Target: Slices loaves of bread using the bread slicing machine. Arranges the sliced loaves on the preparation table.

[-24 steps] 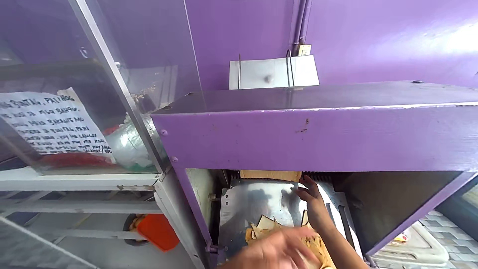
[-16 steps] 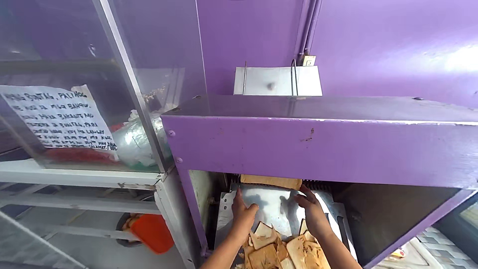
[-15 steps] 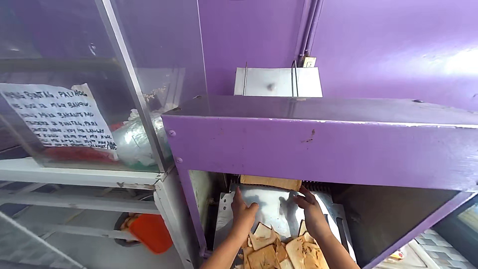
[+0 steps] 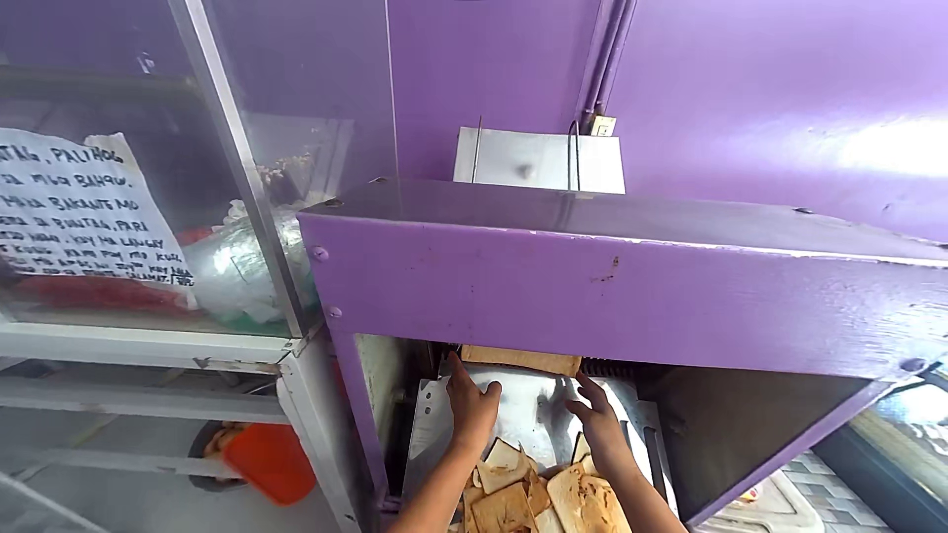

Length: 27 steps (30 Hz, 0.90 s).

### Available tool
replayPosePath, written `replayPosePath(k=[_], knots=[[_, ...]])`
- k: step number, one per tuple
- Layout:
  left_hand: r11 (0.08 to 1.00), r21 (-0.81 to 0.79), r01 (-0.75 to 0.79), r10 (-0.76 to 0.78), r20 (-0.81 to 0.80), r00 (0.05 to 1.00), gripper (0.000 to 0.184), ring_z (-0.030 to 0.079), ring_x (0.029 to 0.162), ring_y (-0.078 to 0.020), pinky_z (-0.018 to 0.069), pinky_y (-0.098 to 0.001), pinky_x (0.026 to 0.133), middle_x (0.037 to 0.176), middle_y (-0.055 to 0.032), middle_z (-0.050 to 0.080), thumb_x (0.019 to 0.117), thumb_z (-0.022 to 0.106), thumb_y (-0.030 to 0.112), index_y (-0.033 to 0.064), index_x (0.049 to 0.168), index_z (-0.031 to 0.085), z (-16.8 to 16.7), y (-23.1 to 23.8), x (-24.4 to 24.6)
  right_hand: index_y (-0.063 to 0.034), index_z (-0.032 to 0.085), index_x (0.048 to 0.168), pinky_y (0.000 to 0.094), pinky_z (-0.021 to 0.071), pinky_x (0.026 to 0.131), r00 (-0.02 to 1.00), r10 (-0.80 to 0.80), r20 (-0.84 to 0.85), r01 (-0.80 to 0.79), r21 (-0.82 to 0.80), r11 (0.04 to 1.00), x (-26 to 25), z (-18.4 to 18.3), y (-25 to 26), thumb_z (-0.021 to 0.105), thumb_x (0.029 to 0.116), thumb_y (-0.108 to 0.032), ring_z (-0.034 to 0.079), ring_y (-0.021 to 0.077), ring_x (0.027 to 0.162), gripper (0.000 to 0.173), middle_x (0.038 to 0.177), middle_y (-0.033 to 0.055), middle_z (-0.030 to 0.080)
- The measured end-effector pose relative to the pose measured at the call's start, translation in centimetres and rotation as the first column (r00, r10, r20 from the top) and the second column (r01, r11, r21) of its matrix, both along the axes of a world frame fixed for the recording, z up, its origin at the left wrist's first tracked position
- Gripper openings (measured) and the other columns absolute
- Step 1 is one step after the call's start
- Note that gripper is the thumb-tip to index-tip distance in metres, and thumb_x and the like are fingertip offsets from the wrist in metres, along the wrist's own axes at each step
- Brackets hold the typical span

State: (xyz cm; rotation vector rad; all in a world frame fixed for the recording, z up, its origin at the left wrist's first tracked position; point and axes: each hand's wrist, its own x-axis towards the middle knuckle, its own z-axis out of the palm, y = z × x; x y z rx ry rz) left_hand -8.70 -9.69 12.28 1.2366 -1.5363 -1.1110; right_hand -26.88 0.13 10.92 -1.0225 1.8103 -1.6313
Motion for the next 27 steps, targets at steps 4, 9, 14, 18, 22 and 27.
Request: replayPosePath(k=[4,9,14,18,22,27], knots=[[1.000,0.008,0.020,-0.020,-0.065,0.998,0.103,0.028,0.149,-0.0435,0.0292,-0.0499,0.121,0.162,-0.0320,0.023,0.0872,0.070,0.016,-0.0016,0.162,0.002,-0.6,-0.9,0.0,0.0040,0.040,0.151,0.0438,0.0438,0.107,0.999,0.015,0.033,-0.016,0.010,1.000,0.1,0.2,0.1,0.056,0.0921,0.000,0.045,0.0338,0.139,0.062,0.156,0.0261,0.038],[0.998,0.023,0.051,-0.049,-0.074,0.996,0.100,0.026,0.151,-0.0413,0.0279,-0.0500,0.121,0.164,-0.0293,0.021,0.0878,0.071,0.017,-0.0015,0.162,0.006,-0.6,-1.4,0.4,0.0032,0.040,0.151,0.0421,0.0479,0.103,0.997,0.023,0.073,-0.023,0.006,1.000,-0.1,0.1,-0.1,0.056,0.0924,0.001,0.052,0.0306,0.133,0.060,0.154,0.0239,0.042],[0.997,0.023,0.068,-0.066,-0.047,0.997,0.100,0.029,0.150,-0.0398,0.0299,-0.0508,0.120,0.164,-0.0269,0.023,0.0882,0.071,0.019,0.0026,0.163,0.007,-0.5,-1.4,0.7,0.0026,0.044,0.148,0.0411,0.0499,0.097,0.996,0.022,0.087,-0.022,-0.003,1.000,-0.2,0.1,0.0,0.056,0.0924,0.000,0.057,0.0273,0.124,0.056,0.150,0.0219,0.047],[0.996,0.009,0.086,-0.085,-0.020,0.996,0.091,0.032,0.148,-0.0413,0.0312,-0.0545,0.119,0.161,-0.0273,0.030,0.0908,0.071,0.021,0.0040,0.163,0.017,-0.4,-1.6,1.0,0.0013,0.036,0.152,0.0406,0.0510,0.096,0.996,0.039,0.081,-0.037,-0.029,0.999,-0.5,-0.1,-0.1,0.056,0.0907,-0.002,0.057,0.0266,0.124,0.065,0.152,0.0208,0.045],[0.994,0.022,0.110,-0.110,0.004,0.994,0.084,0.032,0.148,-0.0401,0.0314,-0.0539,0.119,0.160,-0.0271,0.032,0.0932,0.069,0.024,0.0032,0.161,0.024,-0.4,-1.7,1.4,0.0001,0.034,0.155,0.0425,0.0495,0.097,0.995,0.064,0.072,-0.065,0.012,0.998,-0.4,0.2,-0.1,0.057,0.0917,-0.002,0.056,0.0289,0.125,0.067,0.155,0.0225,0.040],[0.990,0.029,0.135,-0.136,0.055,0.989,0.082,0.034,0.147,-0.0399,0.0338,-0.0540,0.117,0.158,-0.0271,0.034,0.0889,0.067,0.018,0.0025,0.159,0.028,-0.5,-2.0,1.8,0.0011,0.045,0.149,0.0554,0.0353,0.111,0.999,0.018,-0.046,-0.016,0.054,0.998,-0.7,-0.4,-0.5,0.062,0.0830,-0.002,0.035,0.0437,0.141,0.068,0.158,0.0288,0.030]])
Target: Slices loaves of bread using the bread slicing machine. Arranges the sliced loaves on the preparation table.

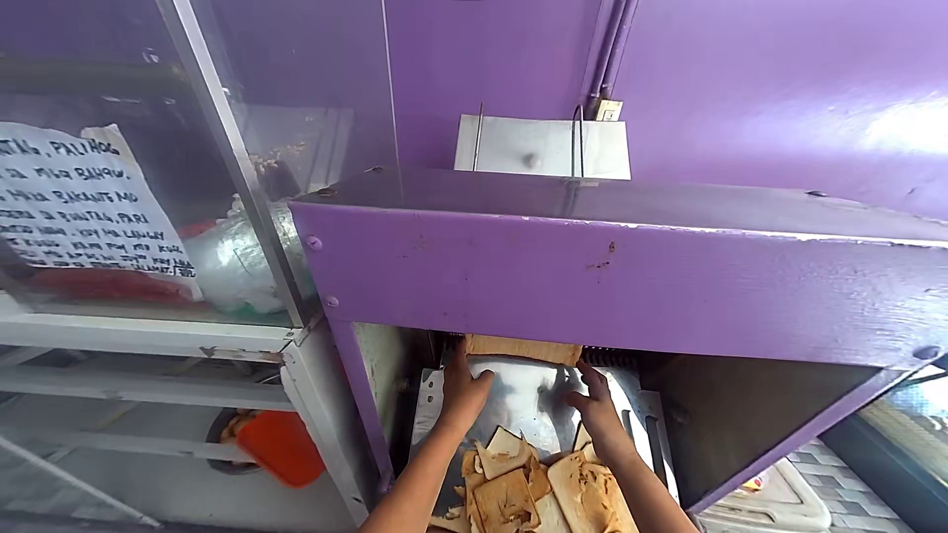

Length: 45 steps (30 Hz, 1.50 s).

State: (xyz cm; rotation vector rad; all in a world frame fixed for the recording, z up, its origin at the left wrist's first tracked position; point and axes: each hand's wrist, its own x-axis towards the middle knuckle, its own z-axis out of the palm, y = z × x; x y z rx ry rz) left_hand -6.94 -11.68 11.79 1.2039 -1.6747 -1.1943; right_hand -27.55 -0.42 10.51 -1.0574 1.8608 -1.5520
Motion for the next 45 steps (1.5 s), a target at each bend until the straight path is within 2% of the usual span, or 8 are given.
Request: replayPosePath(k=[4,7,12,16,25,33,40,45], knots=[[1.000,0.013,0.020,-0.020,-0.007,1.000,0.083,0.030,0.148,-0.0399,0.0323,-0.0529,0.118,0.160,-0.0260,0.030,0.0835,0.066,0.006,0.0043,0.159,0.030,0.2,0.1,0.3,0.0015,0.047,0.146,0.0561,0.0357,0.110,0.999,-0.008,-0.039,0.008,0.006,1.000,-0.1,-0.1,-0.3,0.063,0.0789,-0.001,0.033,0.0442,0.142,0.069,0.159,0.0295,0.026],[0.999,0.019,0.038,-0.038,-0.038,0.999,0.086,0.028,0.148,-0.0401,0.0327,-0.0523,0.117,0.161,-0.0264,0.027,0.0797,0.063,-0.001,0.0042,0.158,0.029,0.0,0.2,0.3,0.0013,0.041,0.150,0.0547,0.0384,0.108,1.000,0.015,0.006,-0.015,0.030,0.999,0.1,0.1,-0.2,0.062,0.0790,0.001,0.033,0.0425,0.143,0.074,0.160,0.0289,0.025],[0.996,0.039,0.083,-0.080,-0.052,0.995,0.089,0.028,0.149,-0.0389,0.0339,-0.0512,0.117,0.163,-0.0267,0.023,0.0789,0.061,-0.004,0.0022,0.159,0.022,0.3,0.3,0.3,-0.0022,0.031,0.155,0.0506,0.0459,0.101,0.994,0.040,0.098,-0.045,0.048,0.998,0.5,0.7,-0.1,0.061,0.0781,0.003,0.042,0.0394,0.138,0.083,0.158,0.0292,0.030],[0.992,0.055,0.115,-0.112,-0.058,0.992,0.092,0.030,0.148,-0.0370,0.0343,-0.0481,0.117,0.162,-0.0283,0.022,0.0783,0.059,-0.007,0.0004,0.159,0.017,0.7,0.5,0.3,-0.0040,0.029,0.155,0.0497,0.0456,0.101,0.992,0.052,0.115,-0.059,0.059,0.996,0.6,1.1,0.0,0.062,0.0761,0.003,0.042,0.0381,0.137,0.086,0.157,0.0288,0.031],[0.987,-0.015,0.157,-0.158,-0.098,0.983,0.088,0.029,0.150,-0.0366,0.0298,-0.0459,0.120,0.161,-0.0297,0.026,0.0776,0.058,-0.003,-0.0044,0.157,0.019,0.3,0.5,1.0,-0.0048,0.035,0.153,0.0540,0.0449,0.102,0.996,0.091,0.018,-0.093,0.116,0.989,-0.1,0.8,0.3,0.065,0.0747,-0.003,0.041,0.0405,0.139,0.084,0.154,0.0278,0.037],[0.982,-0.001,0.189,-0.188,-0.109,0.976,0.086,0.029,0.150,-0.0350,0.0310,-0.0458,0.120,0.161,-0.0279,0.026,0.0793,0.057,0.001,-0.0015,0.158,0.022,0.0,0.6,1.8,-0.0063,0.035,0.155,0.0499,0.0490,0.094,0.989,0.145,0.021,-0.147,0.152,0.977,-0.3,1.5,1.1,0.062,0.0784,0.000,0.048,0.0377,0.132,0.081,0.155,0.0252,0.037],[0.982,-0.010,0.189,-0.188,-0.120,0.975,0.085,0.029,0.150,-0.0358,0.0302,-0.0448,0.120,0.160,-0.0294,0.027,0.0795,0.056,0.000,-0.0034,0.157,0.021,-0.1,0.7,1.9,-0.0053,0.036,0.154,0.0472,0.0493,0.095,0.987,0.159,0.033,-0.162,0.144,0.976,-0.3,1.7,1.4,0.059,0.0802,0.003,0.049,0.0348,0.131,0.078,0.155,0.0237,0.038],[0.988,-0.032,0.149,-0.152,-0.161,0.975,0.088,0.034,0.147,-0.0373,0.0338,-0.0449,0.118,0.156,-0.0318,0.033,0.0777,0.058,0.001,-0.0045,0.157,0.019,-0.3,0.6,1.7,-0.0025,0.028,0.154,0.0432,0.0491,0.096,0.989,0.125,0.081,-0.128,0.042,0.991,0.0,1.4,1.4,0.059,0.0766,0.001,0.050,0.0288,0.132,0.083,0.157,0.0193,0.039]])
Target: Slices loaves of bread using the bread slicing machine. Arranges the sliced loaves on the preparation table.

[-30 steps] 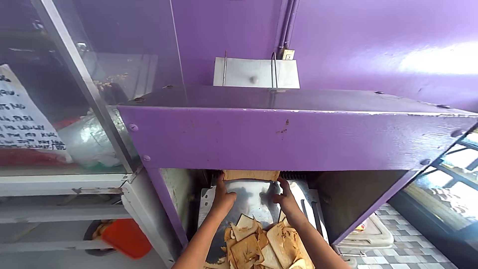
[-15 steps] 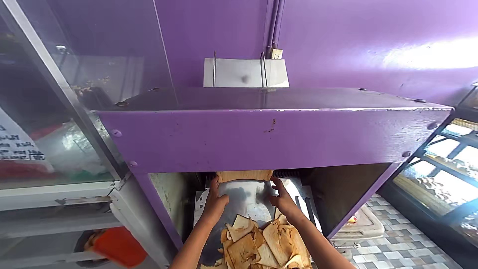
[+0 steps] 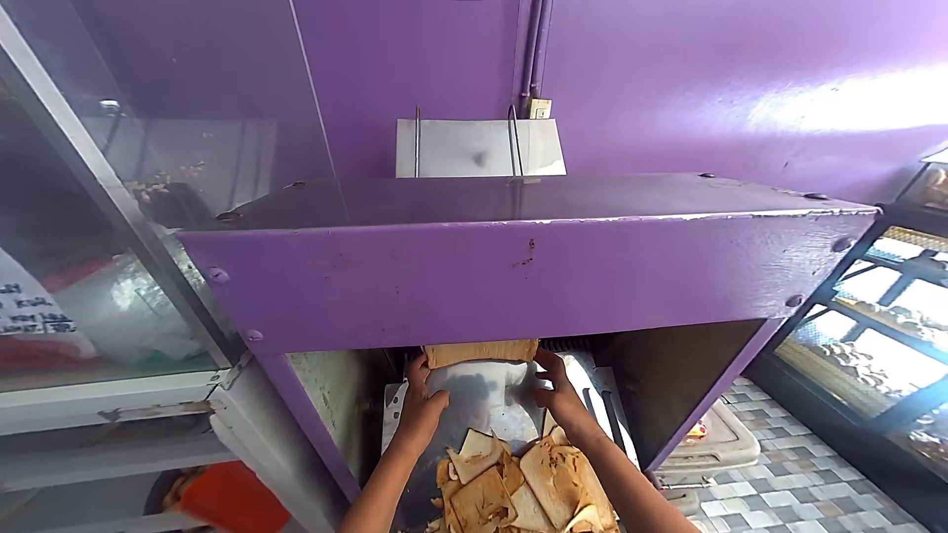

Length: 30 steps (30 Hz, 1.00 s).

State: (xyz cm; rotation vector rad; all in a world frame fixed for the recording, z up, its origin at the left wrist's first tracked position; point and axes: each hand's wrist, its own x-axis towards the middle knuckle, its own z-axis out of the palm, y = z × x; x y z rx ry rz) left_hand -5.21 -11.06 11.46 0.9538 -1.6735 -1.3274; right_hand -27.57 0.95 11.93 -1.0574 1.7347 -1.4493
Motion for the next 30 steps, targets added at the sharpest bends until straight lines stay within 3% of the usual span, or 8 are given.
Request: replayPosePath(k=[4,6,12,15,19,26,30], knots=[[1.000,0.009,0.009,-0.009,-0.022,1.000,0.092,0.032,0.148,-0.0361,0.0310,-0.0438,0.120,0.159,-0.0310,0.029,0.0798,0.057,0.004,-0.0044,0.160,0.012,-0.2,-0.4,0.0,-0.0033,0.021,0.159,0.0424,0.0506,0.092,0.997,-0.035,0.069,0.037,-0.022,0.999,-0.1,-0.1,-0.7,0.060,0.0807,0.000,0.055,0.0294,0.125,0.087,0.155,0.0213,0.040],[1.000,0.008,0.005,-0.005,-0.036,0.999,0.093,0.032,0.148,-0.0370,0.0315,-0.0455,0.119,0.160,-0.0310,0.028,0.0797,0.056,0.005,-0.0040,0.160,0.012,-0.4,-0.7,-0.1,-0.0040,0.021,0.160,0.0449,0.0494,0.097,0.996,-0.042,0.075,0.043,-0.012,0.999,-0.3,-0.3,-1.1,0.062,0.0810,-0.001,0.054,0.0321,0.126,0.089,0.156,0.0226,0.039],[0.995,0.064,-0.083,0.087,-0.064,0.994,0.080,0.042,0.140,-0.0376,0.0400,-0.0451,0.111,0.148,-0.0347,0.041,0.0798,0.055,-0.001,-0.0085,0.151,0.019,0.3,0.1,-0.2,-0.0040,0.032,0.157,0.0482,0.0469,0.099,0.997,-0.059,0.043,0.058,0.015,0.998,-0.3,-0.7,-1.4,0.065,0.0786,-0.004,0.050,0.0365,0.128,0.085,0.154,0.0250,0.038],[0.992,0.085,-0.091,0.099,-0.095,0.991,0.084,0.044,0.139,-0.0359,0.0411,-0.0435,0.110,0.149,-0.0341,0.041,0.0804,0.055,0.001,-0.0068,0.154,0.015,0.4,0.4,-0.3,-0.0037,0.036,0.155,0.0493,0.0465,0.100,0.998,-0.067,0.021,0.066,0.021,0.998,-0.4,-0.8,-1.4,0.065,0.0776,-0.004,0.048,0.0376,0.130,0.083,0.154,0.0260,0.037],[0.995,0.088,-0.048,0.055,-0.079,0.995,0.092,0.038,0.144,-0.0357,0.0359,-0.0434,0.115,0.155,-0.0318,0.035,0.0841,0.054,0.004,-0.0010,0.161,0.005,-0.1,-0.1,-0.4,-0.0038,0.040,0.153,0.0538,0.0441,0.102,0.997,-0.077,-0.012,0.078,0.044,0.996,-0.6,-0.9,-1.4,0.067,0.0778,-0.006,0.046,0.0394,0.132,0.081,0.154,0.0252,0.038],[0.997,0.069,-0.040,0.040,0.004,0.999,0.078,0.038,0.142,-0.0378,0.0339,-0.0473,0.115,0.156,-0.0312,0.033,0.0871,0.053,0.006,-0.0055,0.158,0.023,-0.1,-1.0,-0.3,-0.0047,0.046,0.151,0.0610,0.0374,0.107,0.985,-0.078,-0.152,0.093,0.097,0.991,-0.8,-0.8,-1.4,0.069,0.0762,-0.010,0.039,0.0441,0.137,0.078,0.151,0.0244,0.041],[0.998,0.046,-0.049,0.048,0.030,0.998,0.072,0.036,0.142,-0.0395,0.0327,-0.0480,0.115,0.154,-0.0322,0.035,0.0871,0.053,0.003,-0.0076,0.155,0.030,0.3,-1.1,-0.1,-0.0049,0.042,0.153,0.0641,0.0309,0.112,0.974,-0.072,-0.213,0.105,0.148,0.983,-0.4,-0.5,-1.3,0.071,0.0770,-0.010,0.028,0.0480,0.144,0.082,0.160,0.0268,0.026]])
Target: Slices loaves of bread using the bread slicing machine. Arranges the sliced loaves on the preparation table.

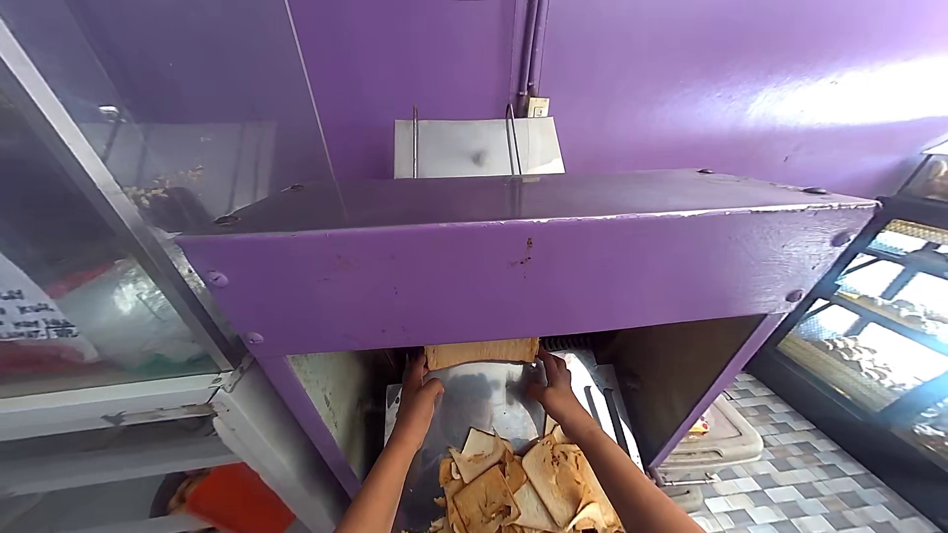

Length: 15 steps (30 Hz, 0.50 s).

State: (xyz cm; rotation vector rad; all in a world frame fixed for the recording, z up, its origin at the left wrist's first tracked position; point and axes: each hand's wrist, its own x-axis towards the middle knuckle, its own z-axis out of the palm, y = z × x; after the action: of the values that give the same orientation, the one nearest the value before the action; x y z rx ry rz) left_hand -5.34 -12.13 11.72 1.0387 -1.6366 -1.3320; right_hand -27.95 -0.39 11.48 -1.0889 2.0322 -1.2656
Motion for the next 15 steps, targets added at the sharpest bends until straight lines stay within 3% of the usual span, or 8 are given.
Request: replayPosePath(k=[6,7,10,15], knots=[[1.000,-0.002,-0.007,0.007,0.020,1.000,0.078,0.024,0.149,-0.0419,0.0258,-0.0507,0.120,0.160,-0.0325,0.022,0.0831,0.054,0.000,-0.0053,0.156,0.028,-0.3,0.3,-0.1,-0.0038,0.033,0.157,0.0564,0.0288,0.118,0.995,0.046,0.085,-0.042,-0.048,0.998,0.2,-0.5,0.1,0.070,0.0761,-0.006,0.021,0.0436,0.151,0.089,0.166,0.0268,0.013],[1.000,-0.004,0.002,-0.002,0.005,1.000,0.079,0.023,0.150,-0.0410,0.0251,-0.0500,0.120,0.161,-0.0322,0.020,0.0824,0.054,0.000,-0.0054,0.157,0.027,-0.5,0.4,-0.2,-0.0028,0.032,0.157,0.0553,0.0286,0.118,0.992,0.065,0.109,-0.057,-0.069,0.996,0.1,-0.7,0.2,0.070,0.0760,-0.006,0.021,0.0426,0.151,0.089,0.166,0.0270,0.015],[1.000,-0.004,0.029,-0.029,-0.043,0.999,0.083,0.022,0.151,-0.0380,0.0250,-0.0476,0.121,0.162,-0.0308,0.018,0.0802,0.052,0.000,-0.0056,0.158,0.022,-1.0,0.3,-0.3,-0.0018,0.033,0.155,0.0511,0.0384,0.112,0.982,0.097,0.162,-0.076,-0.133,0.988,0.0,-1.1,0.0,0.069,0.0724,-0.006,0.037,0.0398,0.142,0.090,0.156,0.0286,0.035],[0.997,0.040,0.062,-0.058,-0.091,0.994,0.086,0.027,0.150,-0.0344,0.0293,-0.0445,0.119,0.162,-0.0292,0.021,0.0797,0.049,-0.004,-0.0030,0.159,0.016,-1.1,0.5,-0.6,-0.0040,0.028,0.157,0.0506,0.0406,0.109,0.979,0.105,0.178,-0.089,-0.092,0.992,-0.1,-1.1,0.1,0.068,0.0727,-0.007,0.039,0.0398,0.140,0.093,0.155,0.0283,0.035]])
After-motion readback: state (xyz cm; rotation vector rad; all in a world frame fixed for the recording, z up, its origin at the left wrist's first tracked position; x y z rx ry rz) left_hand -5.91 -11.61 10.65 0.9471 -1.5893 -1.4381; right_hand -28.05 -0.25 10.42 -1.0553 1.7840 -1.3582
